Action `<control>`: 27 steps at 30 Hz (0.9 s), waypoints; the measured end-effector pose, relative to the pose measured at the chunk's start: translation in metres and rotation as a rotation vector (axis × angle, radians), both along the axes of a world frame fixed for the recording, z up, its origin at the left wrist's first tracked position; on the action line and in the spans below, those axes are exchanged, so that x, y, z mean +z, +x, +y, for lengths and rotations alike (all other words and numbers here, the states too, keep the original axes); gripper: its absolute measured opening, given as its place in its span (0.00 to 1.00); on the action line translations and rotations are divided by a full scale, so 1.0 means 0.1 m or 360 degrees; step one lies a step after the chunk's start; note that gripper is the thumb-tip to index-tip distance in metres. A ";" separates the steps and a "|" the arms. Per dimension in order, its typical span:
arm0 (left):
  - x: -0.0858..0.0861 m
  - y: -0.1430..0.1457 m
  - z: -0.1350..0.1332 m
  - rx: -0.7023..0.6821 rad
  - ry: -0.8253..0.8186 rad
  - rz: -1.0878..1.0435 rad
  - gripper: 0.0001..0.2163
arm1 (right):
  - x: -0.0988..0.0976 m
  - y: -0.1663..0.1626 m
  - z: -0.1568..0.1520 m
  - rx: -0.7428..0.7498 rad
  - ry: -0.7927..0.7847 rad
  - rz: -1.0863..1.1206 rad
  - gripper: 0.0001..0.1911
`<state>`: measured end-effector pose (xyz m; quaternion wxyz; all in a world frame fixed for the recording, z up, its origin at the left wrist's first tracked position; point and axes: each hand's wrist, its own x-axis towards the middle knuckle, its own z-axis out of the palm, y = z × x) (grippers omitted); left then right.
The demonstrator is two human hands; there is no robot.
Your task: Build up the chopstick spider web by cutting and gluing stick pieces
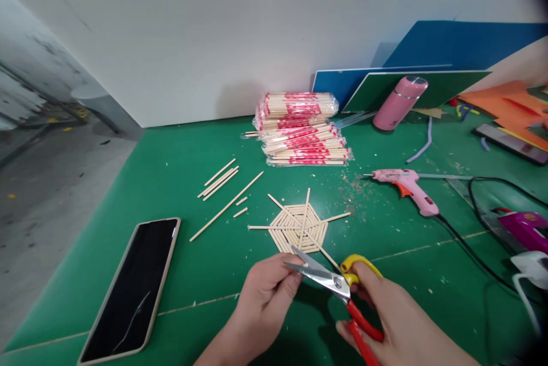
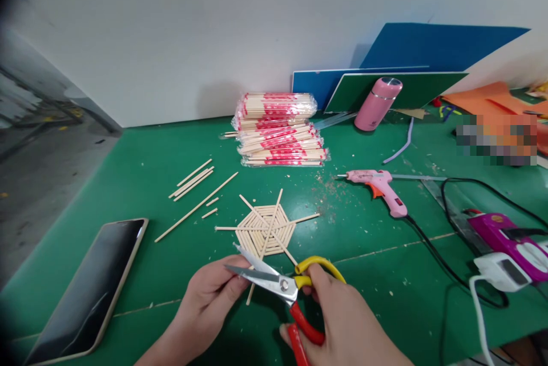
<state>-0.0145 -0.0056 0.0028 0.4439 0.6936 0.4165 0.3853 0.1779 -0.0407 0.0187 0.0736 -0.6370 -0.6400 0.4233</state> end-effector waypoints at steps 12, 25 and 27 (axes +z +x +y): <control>0.05 -0.01 0.00 -0.0043 -0.0089 -0.0024 0.09 | -0.06 -0.01 -0.05 -0.0061 0.0129 0.0069 0.17; -0.17 -0.04 -0.02 -0.0210 -0.0953 -0.0827 0.08 | -0.03 0.01 -0.01 0.0054 -0.0008 -0.0013 0.20; -0.19 -0.03 -0.03 -0.0247 -0.1026 -0.0967 0.08 | -0.04 0.01 -0.01 0.0085 0.0010 0.0014 0.17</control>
